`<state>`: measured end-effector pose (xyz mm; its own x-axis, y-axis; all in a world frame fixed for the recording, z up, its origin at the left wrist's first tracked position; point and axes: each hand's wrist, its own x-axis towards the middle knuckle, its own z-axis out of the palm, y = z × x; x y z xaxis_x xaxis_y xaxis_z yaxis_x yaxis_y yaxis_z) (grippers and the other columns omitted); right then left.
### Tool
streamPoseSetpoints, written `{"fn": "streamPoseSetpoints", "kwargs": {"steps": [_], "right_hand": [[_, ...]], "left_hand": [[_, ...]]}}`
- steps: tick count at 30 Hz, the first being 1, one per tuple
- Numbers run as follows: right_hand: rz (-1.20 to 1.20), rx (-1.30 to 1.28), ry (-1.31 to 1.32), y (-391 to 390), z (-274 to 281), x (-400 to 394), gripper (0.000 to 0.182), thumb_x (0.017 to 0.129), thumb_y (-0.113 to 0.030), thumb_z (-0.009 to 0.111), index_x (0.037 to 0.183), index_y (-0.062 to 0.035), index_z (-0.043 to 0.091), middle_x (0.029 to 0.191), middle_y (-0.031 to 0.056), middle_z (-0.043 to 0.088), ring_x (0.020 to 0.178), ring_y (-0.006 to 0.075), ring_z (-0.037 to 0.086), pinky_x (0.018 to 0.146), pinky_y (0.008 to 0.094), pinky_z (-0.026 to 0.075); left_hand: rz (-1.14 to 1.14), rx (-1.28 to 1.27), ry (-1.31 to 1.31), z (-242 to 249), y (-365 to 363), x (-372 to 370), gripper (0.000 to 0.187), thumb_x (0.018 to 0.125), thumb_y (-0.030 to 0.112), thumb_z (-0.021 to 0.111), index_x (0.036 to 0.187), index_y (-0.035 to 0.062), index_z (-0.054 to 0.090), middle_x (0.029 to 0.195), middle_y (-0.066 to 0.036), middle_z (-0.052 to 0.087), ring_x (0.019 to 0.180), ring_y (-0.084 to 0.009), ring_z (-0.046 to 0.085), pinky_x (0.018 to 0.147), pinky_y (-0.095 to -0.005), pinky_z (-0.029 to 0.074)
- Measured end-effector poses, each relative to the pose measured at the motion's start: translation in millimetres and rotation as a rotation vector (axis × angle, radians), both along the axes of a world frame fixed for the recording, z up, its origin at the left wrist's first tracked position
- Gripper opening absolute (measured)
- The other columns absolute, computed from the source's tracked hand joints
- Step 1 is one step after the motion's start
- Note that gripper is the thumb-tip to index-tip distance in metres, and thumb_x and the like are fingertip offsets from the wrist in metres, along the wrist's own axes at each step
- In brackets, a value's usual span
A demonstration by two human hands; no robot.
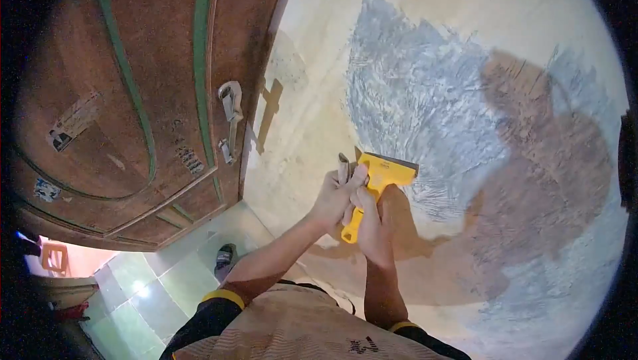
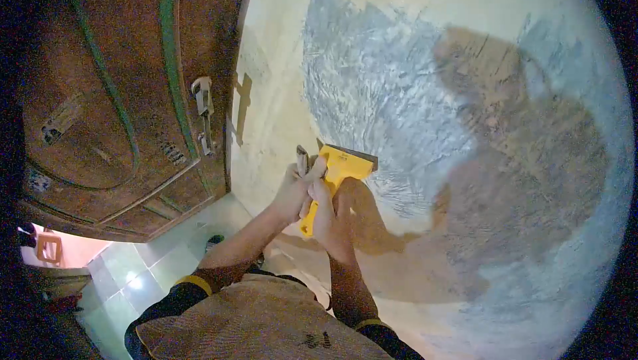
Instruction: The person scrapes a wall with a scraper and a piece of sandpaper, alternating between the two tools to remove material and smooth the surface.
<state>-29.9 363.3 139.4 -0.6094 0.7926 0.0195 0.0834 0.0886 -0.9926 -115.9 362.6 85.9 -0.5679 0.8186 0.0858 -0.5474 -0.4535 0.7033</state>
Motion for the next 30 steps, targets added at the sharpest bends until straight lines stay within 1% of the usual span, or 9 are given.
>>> {"fn": "streamPoseSetpoints", "kwargs": {"steps": [5,8,12,14,15,16,19,25,30], "right_hand": [[0.038,0.013,0.011,7,1,-31,0.026,0.093,-0.027,0.051,0.085,-0.0027,0.054,0.068,0.0031,0.052,0.055,0.0106,0.051,0.052,0.0252,0.040],[-0.083,0.126,-0.014,-14,24,-20,0.027,0.093,-0.028,0.051,0.086,-0.0023,0.055,0.070,0.0031,0.053,0.055,0.0109,0.052,0.053,0.0260,0.041],[0.094,0.021,-0.059,13,7,-32,0.026,0.094,-0.028,0.051,0.089,-0.0028,0.055,0.074,0.0032,0.054,0.056,0.0111,0.052,0.053,0.0264,0.041],[-0.014,-0.024,0.025,9,-1,-42,0.030,0.093,-0.026,0.047,0.075,-0.0040,0.055,0.059,0.0030,0.053,0.052,0.0123,0.051,0.050,0.0282,0.039],[0.047,0.235,0.097,17,-19,-34,0.030,0.094,-0.027,0.048,0.078,-0.0030,0.056,0.059,0.0026,0.054,0.050,0.0125,0.051,0.049,0.0289,0.038],[0.048,0.233,0.103,13,-18,-29,0.030,0.094,-0.027,0.048,0.078,-0.0030,0.056,0.059,0.0026,0.054,0.050,0.0125,0.051,0.049,0.0289,0.038],[0.089,0.099,0.052,7,4,-34,0.037,0.099,-0.034,0.044,0.088,-0.0011,0.058,0.059,0.0010,0.052,0.050,0.0126,0.052,0.048,0.0291,0.040],[0.151,0.038,0.146,14,-36,-44,0.031,0.099,-0.032,0.047,0.104,-0.0016,0.050,0.062,0.0024,0.054,0.051,0.0104,0.053,0.048,0.0259,0.042],[0.100,-0.179,-0.039,-6,-61,-12,0.037,0.097,-0.037,0.050,0.087,-0.0020,0.055,0.063,0.0042,0.057,0.055,0.0120,0.056,0.053,0.0282,0.043]], "left_hand": [[-0.278,0.018,-0.111,3,-15,-41,0.033,0.094,0.039,0.058,0.076,0.0122,0.055,0.066,0.003,0.053,0.050,-0.0034,0.046,0.040,-0.0204,0.032],[-0.047,-0.175,-0.045,9,-12,-14,0.039,0.092,0.044,0.059,0.075,0.0089,0.057,0.056,0.001,0.052,0.032,-0.0062,0.036,0.030,-0.0219,0.027],[-0.220,-0.063,-0.074,9,-15,-49,0.028,0.095,0.038,0.058,0.083,0.0126,0.057,0.070,0.004,0.053,0.050,-0.0038,0.046,0.040,-0.0206,0.033],[-0.224,-0.076,-0.057,12,-17,-48,0.028,0.094,0.038,0.058,0.083,0.0126,0.057,0.069,0.004,0.053,0.050,-0.0035,0.046,0.039,-0.0206,0.033],[-0.227,-0.089,-0.044,11,-20,-47,0.028,0.094,0.038,0.058,0.083,0.0127,0.057,0.069,0.004,0.053,0.050,-0.0033,0.045,0.039,-0.0205,0.032],[-0.225,-0.091,-0.039,5,-16,-40,0.028,0.094,0.038,0.058,0.083,0.0127,0.057,0.069,0.004,0.053,0.050,-0.0033,0.045,0.039,-0.0205,0.032],[0.013,-0.169,0.010,0,-4,-31,0.030,0.095,0.038,0.057,0.084,0.0095,0.055,0.059,0.003,0.051,0.039,-0.0048,0.040,0.033,-0.0207,0.029],[-0.102,-0.133,0.014,10,-22,-55,0.031,0.093,0.037,0.059,0.085,0.0082,0.054,0.068,0.000,0.055,0.051,-0.0072,0.051,0.038,-0.0205,0.037],[-0.075,-0.345,0.075,-23,-40,-46,0.026,0.091,0.029,0.064,0.086,0.0061,0.054,0.063,0.001,0.053,0.050,-0.0075,0.050,0.040,-0.0211,0.037]]}}
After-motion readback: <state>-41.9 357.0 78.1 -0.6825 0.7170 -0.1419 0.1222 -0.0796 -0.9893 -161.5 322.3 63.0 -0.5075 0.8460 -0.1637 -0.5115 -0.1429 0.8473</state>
